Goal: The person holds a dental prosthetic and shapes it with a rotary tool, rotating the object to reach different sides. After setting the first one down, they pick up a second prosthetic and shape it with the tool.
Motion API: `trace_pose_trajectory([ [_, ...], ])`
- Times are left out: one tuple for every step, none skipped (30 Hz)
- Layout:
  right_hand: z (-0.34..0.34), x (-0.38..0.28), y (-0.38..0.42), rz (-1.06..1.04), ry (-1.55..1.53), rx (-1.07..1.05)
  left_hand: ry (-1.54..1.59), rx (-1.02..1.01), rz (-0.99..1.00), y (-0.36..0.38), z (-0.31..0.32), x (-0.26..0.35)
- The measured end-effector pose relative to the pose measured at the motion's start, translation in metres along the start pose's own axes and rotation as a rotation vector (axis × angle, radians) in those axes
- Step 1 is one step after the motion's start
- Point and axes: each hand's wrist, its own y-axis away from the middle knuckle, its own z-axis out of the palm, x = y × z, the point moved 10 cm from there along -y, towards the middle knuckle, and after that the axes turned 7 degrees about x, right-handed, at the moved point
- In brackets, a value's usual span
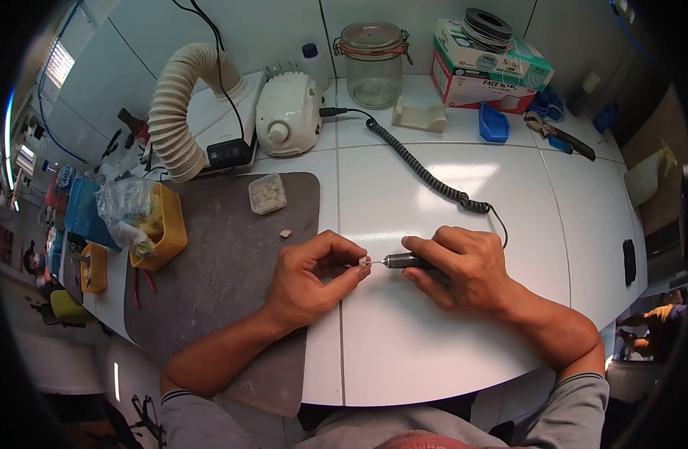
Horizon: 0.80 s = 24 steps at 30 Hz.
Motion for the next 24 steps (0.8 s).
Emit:
trace_pose_trajectory([
  [0.0002, 0.0005, 0.0002, 0.002, 0.001, -0.001, 0.009, 0.002, 0.002, -0.0004, 0.0004, 0.0013],
  [0.0006, 0.0007, 0.0008, 0.005, 0.001, -0.003, 0.018, 0.004, 0.001, -0.0002, 0.0007, 0.0018],
  [0.0009, 0.0008, 0.001, 0.007, 0.0, -0.005, 0.021, 0.0, -0.003, -0.0003, 0.0011, 0.0012],
  [0.0009, 0.0007, 0.0007, 0.008, -0.001, -0.004, 0.023, -0.004, -0.007, -0.0005, 0.0012, 0.0005],
  [0.0006, 0.0004, 0.0004, 0.008, -0.001, -0.004, 0.026, -0.008, -0.01, -0.0004, 0.0012, 0.0],
  [0.0002, 0.0003, 0.0002, 0.009, -0.001, -0.004, 0.021, -0.012, -0.017, 0.0002, 0.0012, -0.0007],
  [0.0007, 0.0002, 0.0006, 0.006, 0.003, -0.006, 0.016, -0.014, -0.022, 0.0005, 0.001, -0.0014],
  [0.0013, 0.0002, 0.0012, 0.003, 0.009, -0.008, 0.011, -0.017, -0.027, 0.0004, 0.001, -0.0018],
  [0.0016, 0.0006, 0.001, -0.001, 0.014, -0.01, 0.006, -0.019, -0.025, -0.0002, 0.0012, -0.0014],
  [0.0014, 0.0006, 0.0007, 0.001, 0.014, -0.009, 0.0, -0.022, -0.027, -0.0001, 0.0012, -0.001],
  [0.0012, 0.0007, 0.0004, 0.003, 0.014, -0.008, -0.006, -0.026, -0.028, 0.0003, 0.0013, -0.0007],
  [0.0012, 0.0005, 0.0003, 0.006, 0.014, -0.009, -0.002, -0.028, -0.034, 0.0008, 0.0014, -0.0004],
  [0.0014, 0.0005, 0.0003, 0.007, 0.012, -0.011, 0.003, -0.031, -0.039, 0.0009, 0.0017, 0.0],
  [0.0014, 0.0005, 0.0002, 0.008, 0.011, -0.014, 0.007, -0.035, -0.043, 0.0007, 0.0021, 0.0001],
  [0.0016, 0.0004, 0.0003, 0.009, 0.008, -0.016, 0.01, -0.038, -0.039, 0.0008, 0.0025, 0.0002],
  [0.0016, 0.0001, 0.0002, 0.007, 0.009, -0.017, 0.011, -0.041, -0.035, 0.0006, 0.0028, 0.0001],
  [0.0013, 0.0, -0.0002, 0.005, 0.01, -0.016, 0.013, -0.044, -0.028, 0.0, 0.003, 0.0007],
  [0.0011, -0.0003, -0.0001, 0.003, 0.011, -0.016, 0.011, -0.046, -0.029, 0.0001, 0.0032, 0.0007],
  [0.0008, -0.0002, 0.0, 0.003, 0.011, -0.014, 0.01, -0.048, -0.029, 0.0002, 0.0033, 0.0008],
  [0.0008, -0.0002, 0.0001, 0.003, 0.009, -0.013, 0.009, -0.049, -0.03, 0.0003, 0.0034, 0.0009],
  [0.0009, -0.0002, 0.0004, 0.003, 0.007, -0.011, 0.015, -0.05, -0.029, 0.0003, 0.0037, 0.0012],
  [0.0007, 0.0006, 0.0005, 0.009, 0.002, -0.004, 0.02, -0.051, -0.028, 0.0001, 0.004, 0.0016],
  [0.0006, 0.0014, 0.0008, 0.015, -0.002, 0.003, 0.025, -0.052, -0.027, 0.0001, 0.0041, 0.0019],
  [0.0001, 0.0021, 0.0008, 0.021, -0.007, 0.01, 0.019, -0.067, -0.042, 0.0002, 0.0047, 0.0003],
])
